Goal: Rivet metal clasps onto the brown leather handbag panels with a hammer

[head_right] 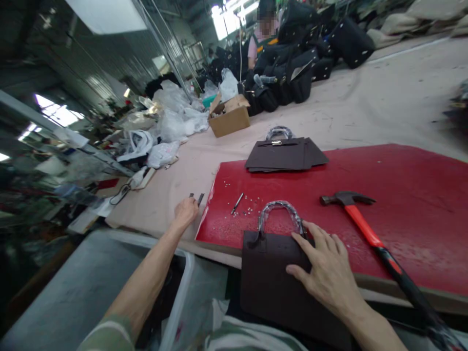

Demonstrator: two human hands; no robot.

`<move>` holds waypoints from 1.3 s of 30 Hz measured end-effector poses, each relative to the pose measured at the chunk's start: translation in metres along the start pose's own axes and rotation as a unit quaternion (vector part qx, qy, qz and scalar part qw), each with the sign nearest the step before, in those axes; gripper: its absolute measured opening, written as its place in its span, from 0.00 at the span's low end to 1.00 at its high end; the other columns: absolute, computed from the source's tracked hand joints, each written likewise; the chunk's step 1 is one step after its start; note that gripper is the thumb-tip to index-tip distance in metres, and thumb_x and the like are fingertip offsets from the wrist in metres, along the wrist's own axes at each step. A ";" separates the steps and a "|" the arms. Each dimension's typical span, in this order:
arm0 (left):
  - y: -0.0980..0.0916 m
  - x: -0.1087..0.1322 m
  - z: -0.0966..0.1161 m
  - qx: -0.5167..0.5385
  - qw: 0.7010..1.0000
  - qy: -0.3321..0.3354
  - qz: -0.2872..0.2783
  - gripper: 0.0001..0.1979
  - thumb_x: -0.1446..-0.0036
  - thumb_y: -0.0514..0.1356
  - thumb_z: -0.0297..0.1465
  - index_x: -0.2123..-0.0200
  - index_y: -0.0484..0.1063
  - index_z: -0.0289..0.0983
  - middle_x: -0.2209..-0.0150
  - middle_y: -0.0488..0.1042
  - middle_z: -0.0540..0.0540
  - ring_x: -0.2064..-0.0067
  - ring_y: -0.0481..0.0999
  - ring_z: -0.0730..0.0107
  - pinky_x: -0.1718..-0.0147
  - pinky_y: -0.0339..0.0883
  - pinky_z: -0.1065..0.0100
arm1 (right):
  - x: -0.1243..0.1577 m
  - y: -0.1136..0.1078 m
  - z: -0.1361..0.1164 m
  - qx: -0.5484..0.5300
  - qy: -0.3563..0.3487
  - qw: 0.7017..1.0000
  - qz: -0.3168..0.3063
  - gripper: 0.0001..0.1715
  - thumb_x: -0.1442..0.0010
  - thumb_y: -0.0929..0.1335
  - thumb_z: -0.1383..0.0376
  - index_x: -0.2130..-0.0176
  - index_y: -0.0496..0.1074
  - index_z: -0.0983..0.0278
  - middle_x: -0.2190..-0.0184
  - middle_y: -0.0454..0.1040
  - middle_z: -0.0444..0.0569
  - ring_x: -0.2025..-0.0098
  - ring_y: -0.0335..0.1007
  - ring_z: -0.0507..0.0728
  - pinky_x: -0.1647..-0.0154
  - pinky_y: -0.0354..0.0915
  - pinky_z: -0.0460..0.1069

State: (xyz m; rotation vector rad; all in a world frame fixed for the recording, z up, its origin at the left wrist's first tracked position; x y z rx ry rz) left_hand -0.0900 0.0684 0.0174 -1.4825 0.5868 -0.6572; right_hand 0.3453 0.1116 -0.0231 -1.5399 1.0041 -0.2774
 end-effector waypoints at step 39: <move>0.041 0.191 0.191 0.686 0.693 0.200 -0.099 0.04 0.40 0.60 0.30 0.62 0.70 0.36 0.64 0.80 0.46 0.62 0.82 0.68 0.59 0.78 0.65 | 0.000 -0.010 -0.013 -0.056 0.067 0.993 -0.080 0.43 0.50 0.78 0.50 0.40 0.71 0.62 0.31 0.55 0.62 0.32 0.52 0.72 0.32 0.49 0.70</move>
Point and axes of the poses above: each hand's wrist, its own x-axis away from the middle knuckle, its own y-axis out of the palm, z = x × y, the point moved 8 cm from there along -x, towards the middle knuckle
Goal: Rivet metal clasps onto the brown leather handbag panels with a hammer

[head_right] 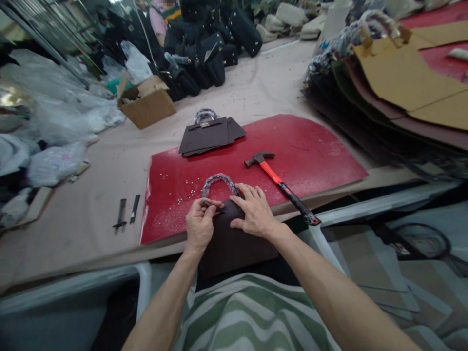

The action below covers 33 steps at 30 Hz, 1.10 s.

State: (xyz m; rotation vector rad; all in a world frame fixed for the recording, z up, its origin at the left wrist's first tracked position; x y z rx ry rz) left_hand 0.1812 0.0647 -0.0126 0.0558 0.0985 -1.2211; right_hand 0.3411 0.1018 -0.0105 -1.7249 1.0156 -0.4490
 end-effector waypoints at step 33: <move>0.017 0.013 0.006 -0.182 0.954 0.228 -0.067 0.07 0.35 0.55 0.27 0.58 0.73 0.40 0.64 0.81 0.46 0.62 0.83 0.66 0.59 0.77 0.69 | 0.012 -0.072 0.110 0.048 0.320 0.946 -0.019 0.11 0.40 0.66 0.64 0.59 0.71 0.69 0.59 0.73 0.64 0.57 0.72 0.67 0.60 0.64 0.55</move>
Point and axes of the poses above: each hand's wrist, its own x-axis away from the middle knuckle, its own y-axis out of the palm, z = x × y, the point moved 8 cm from there along -x, towards the middle knuckle
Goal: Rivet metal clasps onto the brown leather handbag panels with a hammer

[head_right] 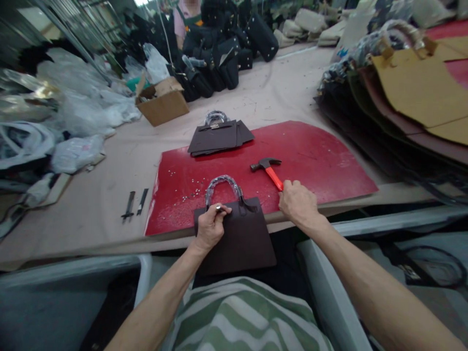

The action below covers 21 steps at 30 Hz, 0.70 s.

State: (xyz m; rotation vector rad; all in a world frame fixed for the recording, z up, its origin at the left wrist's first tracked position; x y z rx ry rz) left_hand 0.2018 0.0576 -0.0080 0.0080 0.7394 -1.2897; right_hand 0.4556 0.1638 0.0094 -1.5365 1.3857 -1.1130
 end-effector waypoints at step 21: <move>0.004 0.000 -0.005 0.006 1.000 -0.012 -0.018 0.09 0.35 0.54 0.29 0.57 0.74 0.41 0.65 0.81 0.45 0.63 0.83 0.64 0.61 0.77 0.67 | 0.116 -0.071 -0.094 0.035 -0.302 0.952 -0.017 0.14 0.33 0.57 0.57 0.70 0.57 0.57 0.84 0.64 0.44 0.85 0.55 0.54 0.79 0.40 0.51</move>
Point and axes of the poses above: each hand's wrist, its own x-axis away from the middle knuckle, its own y-axis out of the palm, z = x × y, the point moved 8 cm from there along -x, towards the middle knuckle
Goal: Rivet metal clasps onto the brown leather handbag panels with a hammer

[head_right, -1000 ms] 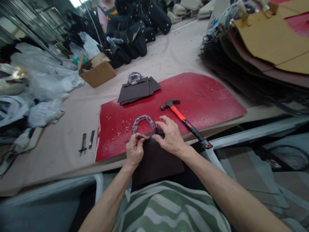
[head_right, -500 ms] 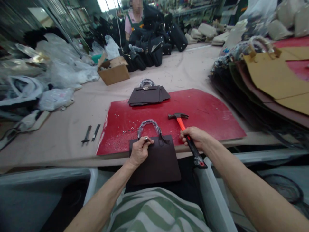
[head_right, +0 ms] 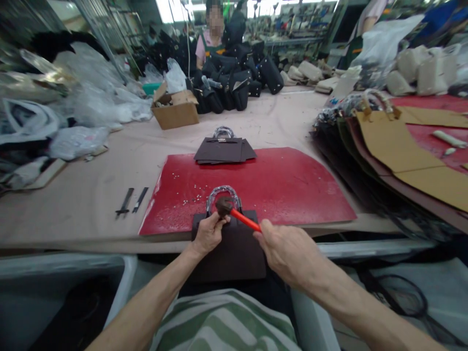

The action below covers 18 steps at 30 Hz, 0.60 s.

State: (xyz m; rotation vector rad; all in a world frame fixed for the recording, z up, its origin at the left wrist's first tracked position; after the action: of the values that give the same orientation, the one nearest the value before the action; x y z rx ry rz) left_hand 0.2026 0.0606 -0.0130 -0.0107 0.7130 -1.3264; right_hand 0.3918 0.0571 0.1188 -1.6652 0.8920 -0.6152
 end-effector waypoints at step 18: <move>-0.003 -0.002 0.007 0.015 1.000 0.011 -0.001 0.07 0.35 0.54 0.28 0.59 0.72 0.41 0.63 0.81 0.45 0.61 0.82 0.66 0.59 0.76 0.67 | -0.016 0.065 0.098 -0.173 0.215 0.959 -0.058 0.25 0.30 0.54 0.55 0.73 0.64 0.61 0.82 0.67 0.44 0.82 0.63 0.54 0.78 0.58 0.47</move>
State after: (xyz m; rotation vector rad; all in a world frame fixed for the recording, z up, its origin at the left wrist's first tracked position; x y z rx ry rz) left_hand 0.2035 0.0586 -0.0058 0.0263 0.7112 -1.3414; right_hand 0.4422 0.1183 0.0307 -1.9433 1.2764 -0.9708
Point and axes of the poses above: each hand's wrist, its own x-axis away from the middle knuckle, its own y-axis out of the palm, z = x × y, the point moved 8 cm from there along -x, towards the middle knuckle
